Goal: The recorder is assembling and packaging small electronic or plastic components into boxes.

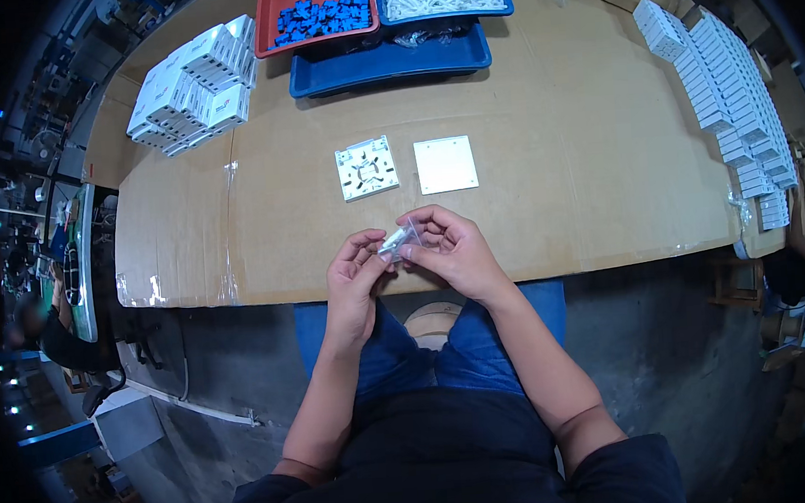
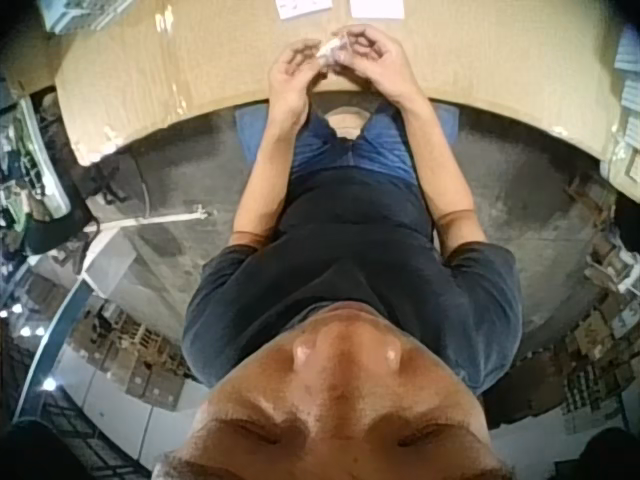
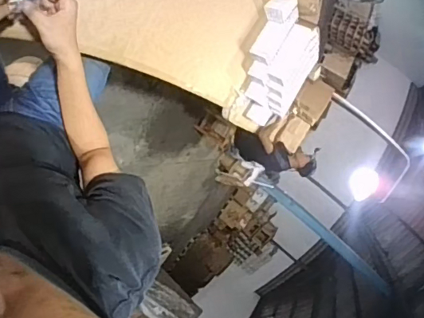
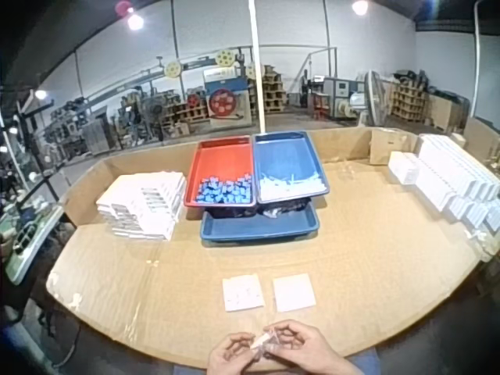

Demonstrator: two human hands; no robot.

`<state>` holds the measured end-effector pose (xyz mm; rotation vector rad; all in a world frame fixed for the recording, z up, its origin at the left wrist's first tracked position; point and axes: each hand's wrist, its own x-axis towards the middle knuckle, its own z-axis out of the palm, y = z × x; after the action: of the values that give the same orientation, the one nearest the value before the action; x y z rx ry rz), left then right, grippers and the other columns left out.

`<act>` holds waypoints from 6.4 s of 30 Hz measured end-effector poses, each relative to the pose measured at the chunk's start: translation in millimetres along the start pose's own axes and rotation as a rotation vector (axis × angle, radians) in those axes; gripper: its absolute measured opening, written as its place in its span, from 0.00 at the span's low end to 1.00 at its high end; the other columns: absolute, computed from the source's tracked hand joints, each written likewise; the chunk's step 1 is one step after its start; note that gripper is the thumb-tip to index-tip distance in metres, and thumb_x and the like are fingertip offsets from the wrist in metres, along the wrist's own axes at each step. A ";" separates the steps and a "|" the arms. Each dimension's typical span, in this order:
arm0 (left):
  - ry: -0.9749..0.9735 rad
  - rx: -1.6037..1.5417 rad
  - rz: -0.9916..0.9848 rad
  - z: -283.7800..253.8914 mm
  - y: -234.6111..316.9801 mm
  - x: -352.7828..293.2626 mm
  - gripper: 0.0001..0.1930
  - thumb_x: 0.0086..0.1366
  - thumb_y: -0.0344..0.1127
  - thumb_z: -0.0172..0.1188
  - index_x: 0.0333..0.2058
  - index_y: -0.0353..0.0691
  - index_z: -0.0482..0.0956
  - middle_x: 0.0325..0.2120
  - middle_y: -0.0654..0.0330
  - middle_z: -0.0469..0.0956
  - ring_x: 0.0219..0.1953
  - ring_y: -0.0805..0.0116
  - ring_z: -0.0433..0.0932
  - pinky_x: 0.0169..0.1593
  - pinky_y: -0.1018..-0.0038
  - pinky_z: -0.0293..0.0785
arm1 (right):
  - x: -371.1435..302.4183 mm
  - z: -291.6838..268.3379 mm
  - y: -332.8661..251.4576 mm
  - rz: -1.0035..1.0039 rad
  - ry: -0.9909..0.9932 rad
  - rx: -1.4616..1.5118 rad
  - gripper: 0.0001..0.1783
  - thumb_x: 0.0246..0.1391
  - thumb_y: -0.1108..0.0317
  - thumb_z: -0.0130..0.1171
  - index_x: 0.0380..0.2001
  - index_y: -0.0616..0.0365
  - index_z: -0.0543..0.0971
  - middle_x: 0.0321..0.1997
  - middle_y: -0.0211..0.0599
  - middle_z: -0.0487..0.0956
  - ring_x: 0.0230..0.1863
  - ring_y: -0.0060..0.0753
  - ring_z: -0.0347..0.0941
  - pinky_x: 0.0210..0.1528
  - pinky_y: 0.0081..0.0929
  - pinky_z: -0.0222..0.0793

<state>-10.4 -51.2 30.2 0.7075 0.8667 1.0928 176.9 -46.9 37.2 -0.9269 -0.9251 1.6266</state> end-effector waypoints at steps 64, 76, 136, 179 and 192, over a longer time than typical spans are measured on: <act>-0.167 0.989 0.494 -30.7 73.6 74.9 0.11 0.66 0.28 0.67 0.46 0.34 0.86 0.40 0.55 0.83 0.40 0.65 0.83 0.47 0.72 0.77 | 74.9 -1.8 -24.5 -0.336 0.015 -0.703 0.12 0.61 0.78 0.66 0.47 0.66 0.85 0.51 0.39 0.83 0.47 0.30 0.83 0.49 0.23 0.80; -0.103 0.978 0.396 -39.6 71.0 117.3 0.11 0.69 0.30 0.64 0.47 0.33 0.83 0.33 0.57 0.83 0.36 0.69 0.79 0.44 0.72 0.76 | 122.9 -10.0 -22.6 -0.638 0.008 -1.095 0.10 0.57 0.73 0.70 0.42 0.61 0.86 0.39 0.39 0.85 0.39 0.38 0.78 0.42 0.34 0.74; -0.217 1.398 0.984 -54.2 49.5 107.4 0.15 0.61 0.31 0.68 0.46 0.37 0.83 0.44 0.56 0.80 0.49 0.55 0.78 0.52 0.61 0.77 | 131.5 6.1 -48.2 -0.388 -0.224 -1.886 0.05 0.50 0.73 0.62 0.29 0.63 0.84 0.35 0.46 0.83 0.38 0.50 0.84 0.38 0.45 0.81; -0.097 1.374 0.688 -57.9 55.6 119.1 0.47 0.54 0.49 0.75 0.67 0.31 0.66 0.60 0.44 0.72 0.65 0.46 0.69 0.69 0.54 0.62 | 294.7 -42.7 -159.4 -0.345 0.078 -1.027 0.17 0.65 0.67 0.57 0.50 0.65 0.85 0.41 0.44 0.88 0.40 0.40 0.85 0.48 0.34 0.78; -0.123 1.424 0.654 -55.3 60.9 118.6 0.44 0.56 0.52 0.74 0.65 0.34 0.69 0.60 0.49 0.71 0.65 0.51 0.69 0.69 0.55 0.61 | 427.2 -34.8 -168.9 -0.607 0.249 -2.142 0.15 0.55 0.70 0.61 0.44 0.60 0.87 0.64 0.52 0.74 0.72 0.51 0.64 0.73 0.56 0.62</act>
<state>-61.0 83.9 25.5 2.3314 1.2998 0.8195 187.4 406.4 118.8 -1.7044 -2.3460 -0.5864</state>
